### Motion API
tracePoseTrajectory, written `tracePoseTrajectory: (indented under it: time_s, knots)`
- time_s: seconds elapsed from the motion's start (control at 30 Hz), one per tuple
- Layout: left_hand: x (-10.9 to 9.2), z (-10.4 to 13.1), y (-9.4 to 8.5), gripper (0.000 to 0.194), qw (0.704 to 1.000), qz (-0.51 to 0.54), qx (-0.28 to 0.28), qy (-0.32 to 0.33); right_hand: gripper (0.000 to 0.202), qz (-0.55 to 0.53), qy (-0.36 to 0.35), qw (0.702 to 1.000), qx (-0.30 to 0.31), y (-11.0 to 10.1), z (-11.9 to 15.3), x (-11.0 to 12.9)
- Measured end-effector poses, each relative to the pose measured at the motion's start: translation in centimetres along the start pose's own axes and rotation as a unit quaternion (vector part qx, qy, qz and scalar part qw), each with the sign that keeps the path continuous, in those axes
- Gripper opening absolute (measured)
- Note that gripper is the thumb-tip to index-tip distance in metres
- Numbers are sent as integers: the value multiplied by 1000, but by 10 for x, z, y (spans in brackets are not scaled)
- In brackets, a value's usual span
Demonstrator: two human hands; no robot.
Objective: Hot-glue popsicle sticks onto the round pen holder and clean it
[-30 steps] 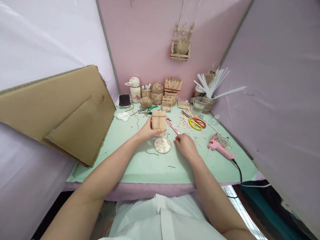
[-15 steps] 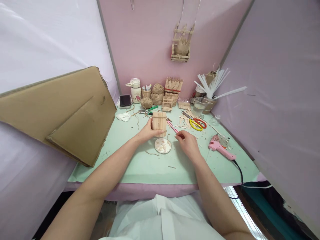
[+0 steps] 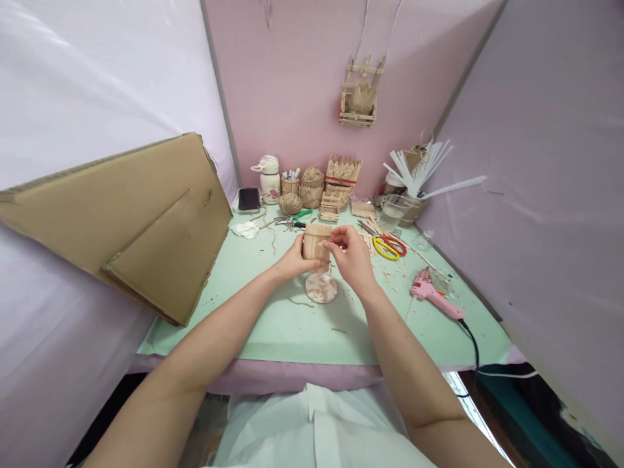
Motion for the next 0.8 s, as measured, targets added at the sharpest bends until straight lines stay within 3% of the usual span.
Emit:
tracePoseTrajectory:
  time_s: [0.8]
  knots:
    - [-2, 1, 1, 84, 1000, -4, 5, 0, 19, 38, 21, 999, -22, 1, -4, -2]
Point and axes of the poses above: each hand's wrist, its own z-axis away from the middle knuckle, its own y-axis out of the palm, x = y × z, the point moved 3 cm from there along -z, towards the middle knuckle, and after that the axes turned 6 degrees about -y, right-handed, at the moved point
